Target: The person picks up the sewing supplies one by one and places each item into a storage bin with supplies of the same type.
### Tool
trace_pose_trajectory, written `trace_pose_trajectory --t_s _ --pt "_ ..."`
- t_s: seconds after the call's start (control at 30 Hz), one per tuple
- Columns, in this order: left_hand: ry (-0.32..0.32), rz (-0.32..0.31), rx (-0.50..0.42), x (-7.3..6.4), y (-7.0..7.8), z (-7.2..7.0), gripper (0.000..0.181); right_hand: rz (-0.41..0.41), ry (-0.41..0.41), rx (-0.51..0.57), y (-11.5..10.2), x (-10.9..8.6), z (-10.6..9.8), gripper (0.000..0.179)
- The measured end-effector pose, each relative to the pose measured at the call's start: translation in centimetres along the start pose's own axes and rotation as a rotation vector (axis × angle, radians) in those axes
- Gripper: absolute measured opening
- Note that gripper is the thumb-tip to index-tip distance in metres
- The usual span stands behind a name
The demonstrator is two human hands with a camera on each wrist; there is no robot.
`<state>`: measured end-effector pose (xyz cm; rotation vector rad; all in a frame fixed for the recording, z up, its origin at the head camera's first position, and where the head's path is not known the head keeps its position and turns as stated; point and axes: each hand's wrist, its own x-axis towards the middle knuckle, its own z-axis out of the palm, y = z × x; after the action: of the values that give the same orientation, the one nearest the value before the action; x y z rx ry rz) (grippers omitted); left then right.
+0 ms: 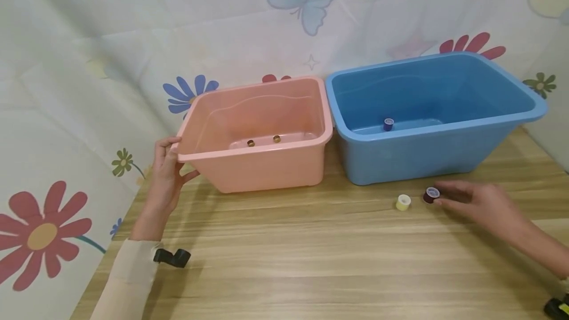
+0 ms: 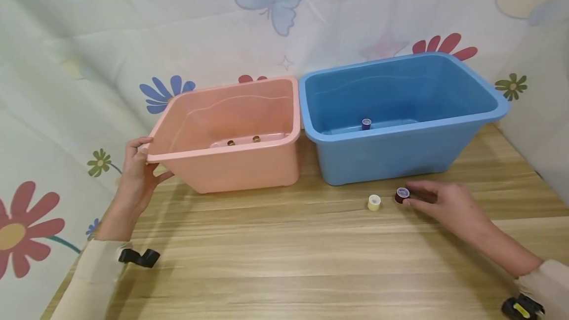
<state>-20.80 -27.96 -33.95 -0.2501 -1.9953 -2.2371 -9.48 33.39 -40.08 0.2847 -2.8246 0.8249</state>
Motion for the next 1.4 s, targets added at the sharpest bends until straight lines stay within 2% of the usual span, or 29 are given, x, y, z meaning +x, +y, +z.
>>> trace_pose_trajectory --t_s 0.37,0.63,0.87,1.07,1.4 --pt "0.002 -0.016 0.025 0.1 0.3 0.0 0.024 -0.026 0.02 -0.041 0.0 0.6 0.4 0.033" --pt "-0.004 -0.008 0.035 0.3 0.5 0.3 0.025 0.024 0.014 0.011 -0.1 0.7 0.3 0.029" --pt "0.003 -0.002 0.023 0.5 0.7 0.4 0.024 0.02 0.005 0.026 -0.6 0.8 -0.1 0.026" --pt "0.005 -0.005 0.027 0.5 0.7 0.3 0.024 0.004 0.032 0.011 -1.4 0.8 -0.6 0.028" --pt "0.014 -0.021 0.037 0.1 0.4 0.0 0.024 0.059 0.02 0.003 -2.7 1.4 -1.9 0.035"
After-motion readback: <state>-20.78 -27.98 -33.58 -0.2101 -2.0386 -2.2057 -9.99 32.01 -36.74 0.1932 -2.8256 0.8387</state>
